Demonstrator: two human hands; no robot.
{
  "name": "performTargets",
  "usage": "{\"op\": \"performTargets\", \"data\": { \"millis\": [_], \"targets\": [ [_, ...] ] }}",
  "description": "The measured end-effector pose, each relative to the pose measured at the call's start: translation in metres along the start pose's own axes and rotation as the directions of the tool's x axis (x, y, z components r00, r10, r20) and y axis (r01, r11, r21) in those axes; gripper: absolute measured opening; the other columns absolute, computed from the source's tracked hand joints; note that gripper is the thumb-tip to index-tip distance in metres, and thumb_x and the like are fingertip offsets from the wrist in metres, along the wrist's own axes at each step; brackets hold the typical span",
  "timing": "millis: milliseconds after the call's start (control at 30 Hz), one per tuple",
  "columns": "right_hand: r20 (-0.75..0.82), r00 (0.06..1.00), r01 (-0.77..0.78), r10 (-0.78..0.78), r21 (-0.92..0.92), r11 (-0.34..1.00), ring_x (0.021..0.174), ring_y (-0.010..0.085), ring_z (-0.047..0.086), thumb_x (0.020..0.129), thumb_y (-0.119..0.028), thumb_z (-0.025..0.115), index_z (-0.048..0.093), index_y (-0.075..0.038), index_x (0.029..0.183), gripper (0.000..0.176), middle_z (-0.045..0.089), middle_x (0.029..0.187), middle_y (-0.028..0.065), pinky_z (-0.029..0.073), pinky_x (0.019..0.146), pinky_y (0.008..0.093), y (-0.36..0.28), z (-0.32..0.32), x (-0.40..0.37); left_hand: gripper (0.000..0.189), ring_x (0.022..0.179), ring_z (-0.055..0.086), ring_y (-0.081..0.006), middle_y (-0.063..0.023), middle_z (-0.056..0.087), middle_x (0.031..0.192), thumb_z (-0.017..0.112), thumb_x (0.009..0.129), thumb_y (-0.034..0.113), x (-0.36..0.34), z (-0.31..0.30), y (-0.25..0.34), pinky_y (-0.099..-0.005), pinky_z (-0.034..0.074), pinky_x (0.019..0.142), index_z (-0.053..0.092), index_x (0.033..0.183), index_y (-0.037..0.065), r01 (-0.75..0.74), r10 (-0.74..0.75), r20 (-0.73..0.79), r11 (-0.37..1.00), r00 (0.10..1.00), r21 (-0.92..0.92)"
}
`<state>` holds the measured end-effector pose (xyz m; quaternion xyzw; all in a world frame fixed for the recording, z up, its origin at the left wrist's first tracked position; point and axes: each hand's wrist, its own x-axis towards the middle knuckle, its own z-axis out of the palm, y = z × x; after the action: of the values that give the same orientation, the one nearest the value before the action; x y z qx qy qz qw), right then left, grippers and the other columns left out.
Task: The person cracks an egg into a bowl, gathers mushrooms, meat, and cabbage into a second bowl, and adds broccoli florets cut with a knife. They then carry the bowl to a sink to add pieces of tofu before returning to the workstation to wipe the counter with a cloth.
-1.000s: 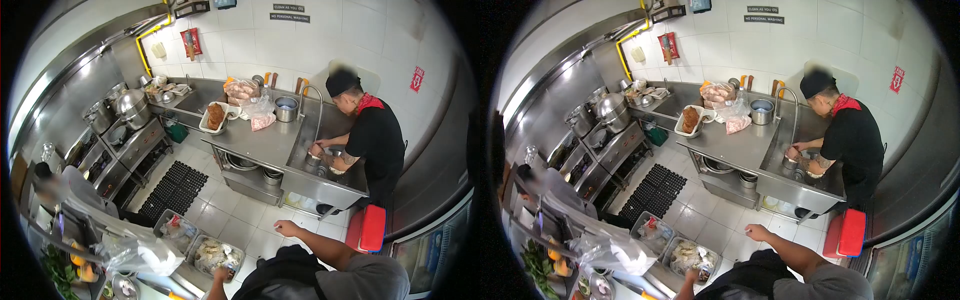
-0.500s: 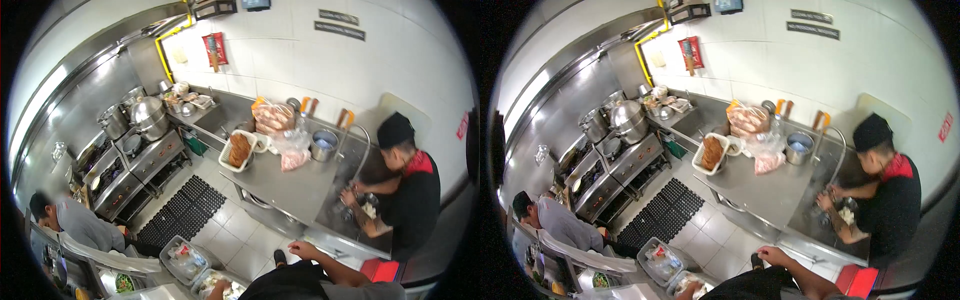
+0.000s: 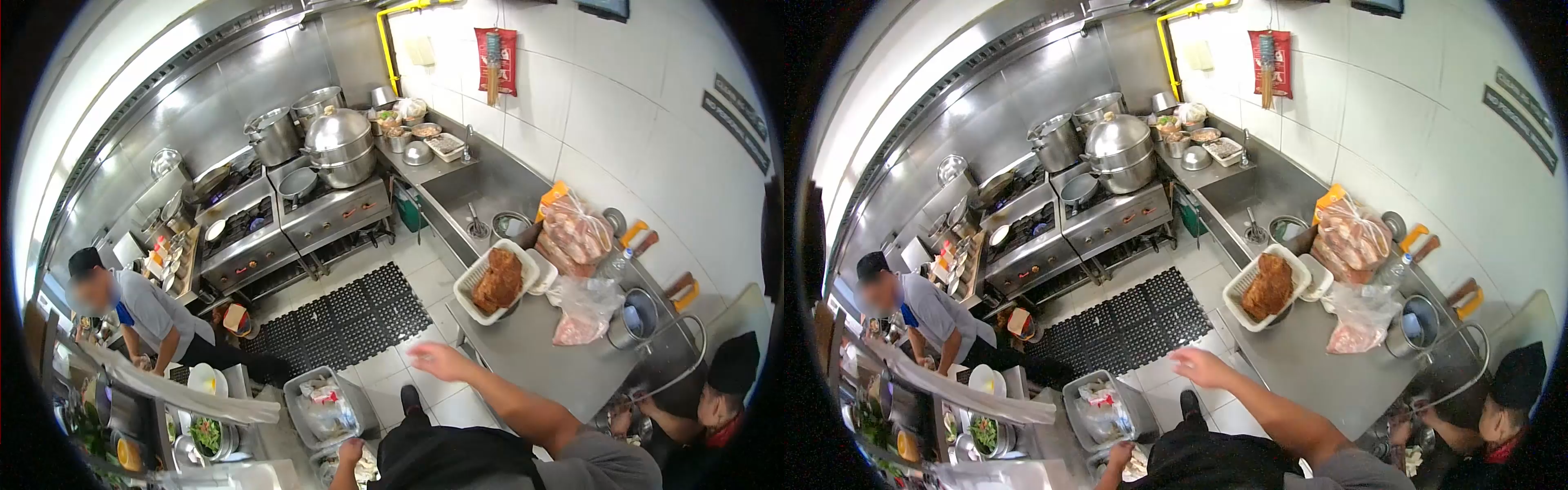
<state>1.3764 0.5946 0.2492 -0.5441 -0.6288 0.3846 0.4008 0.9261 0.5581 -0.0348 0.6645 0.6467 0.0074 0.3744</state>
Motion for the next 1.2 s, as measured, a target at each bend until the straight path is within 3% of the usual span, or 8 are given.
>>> {"op": "performTargets", "data": {
  "millis": [500,667,700,800,867,967,1100,1200],
  "targets": [
    [-0.529,0.564,0.044,0.635,0.787,0.616,0.078,0.0173,0.059,0.087,-0.023,0.062,0.059,-0.011,0.112,0.028,0.059,0.089,0.0031,0.049,0.065,0.0325,0.189,-0.273,0.398,0.036,0.098,0.066,-0.0345,-0.0178,0.070,0.103,0.060,0.089,0.033,0.346,-0.194,0.277,-0.0407,0.051,0.085,0.069,0.109,0.005,-0.297,0.245,0.238,0.930,0.940,0.217],
    [-0.592,0.475,-0.119,0.651,0.690,0.714,0.070,0.0157,0.059,0.087,-0.023,0.064,0.061,-0.010,0.109,0.026,0.060,0.086,0.0017,0.048,0.057,0.0310,0.261,-0.376,0.440,0.044,0.102,0.064,-0.0373,-0.0204,0.067,0.110,0.051,0.092,0.040,0.476,-0.218,0.252,-0.0426,0.051,0.088,0.066,0.114,0.005,-0.457,0.327,0.350,0.791,0.878,0.408],
    [-0.581,0.501,-0.184,0.642,0.653,0.735,0.070,0.0158,0.059,0.088,-0.023,0.064,0.061,-0.010,0.110,0.026,0.061,0.089,0.0028,0.048,0.057,0.0311,0.288,-0.400,0.451,0.047,0.104,0.064,-0.0366,-0.0216,0.066,0.113,0.049,0.093,0.041,0.456,-0.251,0.309,-0.0426,0.049,0.091,0.064,0.116,0.003,-0.057,-0.068,0.323,0.930,0.944,0.363],
    [-0.657,0.423,-0.324,0.624,0.533,0.781,0.064,0.0134,0.056,0.087,-0.021,0.065,0.063,-0.009,0.106,0.022,0.061,0.084,0.0022,0.045,0.051,0.0289,0.314,-0.468,0.503,0.049,0.106,0.063,-0.0319,-0.0211,0.066,0.110,0.047,0.093,0.043,0.519,-0.268,0.257,-0.0415,0.046,0.095,0.065,0.112,0.001,-0.277,-0.068,0.492,0.755,0.868,0.594],
    [-0.709,0.336,-0.333,0.620,0.526,0.782,0.071,0.0178,0.061,0.084,-0.019,0.067,0.064,-0.005,0.106,0.027,0.065,0.087,0.0054,0.049,0.059,0.0328,0.335,-0.499,0.534,0.050,0.095,0.065,-0.0339,-0.0167,0.069,0.101,0.045,0.094,0.044,0.543,-0.273,0.201,-0.0415,0.049,0.087,0.065,0.110,0.002,0.105,-0.347,0.347,0.822,0.871,0.559],
    [-0.995,0.086,-0.649,0.051,-0.017,0.761,0.107,0.0299,0.061,0.079,-0.015,0.067,0.063,0.000,0.111,0.035,0.068,0.107,0.0141,0.048,0.091,0.0372,0.347,-0.544,0.582,0.042,0.094,0.065,-0.0335,-0.0155,0.069,0.101,0.048,0.092,0.040,0.542,-0.305,0.225,-0.0425,0.050,0.085,0.067,0.106,0.005,0.194,-0.346,0.262,0.861,0.901,0.471],
    [-0.578,0.737,-0.365,0.351,0.097,0.926,0.079,0.0241,0.069,0.082,-0.016,0.066,0.065,0.000,0.104,0.027,0.070,0.085,0.0124,0.054,0.074,0.0343,0.398,-0.568,0.605,0.032,0.092,0.064,-0.0329,-0.0139,0.069,0.101,0.053,0.089,0.035,0.572,-0.328,0.249,-0.0438,0.050,0.081,0.070,0.100,0.010,0.036,-0.225,0.295,0.846,0.929,0.532],
    [-0.582,0.455,-0.328,0.674,0.595,0.734,0.073,0.0165,0.066,0.089,-0.021,0.064,0.065,-0.007,0.101,0.019,0.066,0.081,0.0071,0.053,0.062,0.0305,0.347,-0.523,0.596,0.024,0.090,0.064,-0.0324,-0.0128,0.069,0.101,0.056,0.087,0.030,0.623,-0.333,0.259,-0.0447,0.050,0.078,0.072,0.095,0.014,-0.527,0.187,0.497,0.401,0.848,0.749]
  ]
}}
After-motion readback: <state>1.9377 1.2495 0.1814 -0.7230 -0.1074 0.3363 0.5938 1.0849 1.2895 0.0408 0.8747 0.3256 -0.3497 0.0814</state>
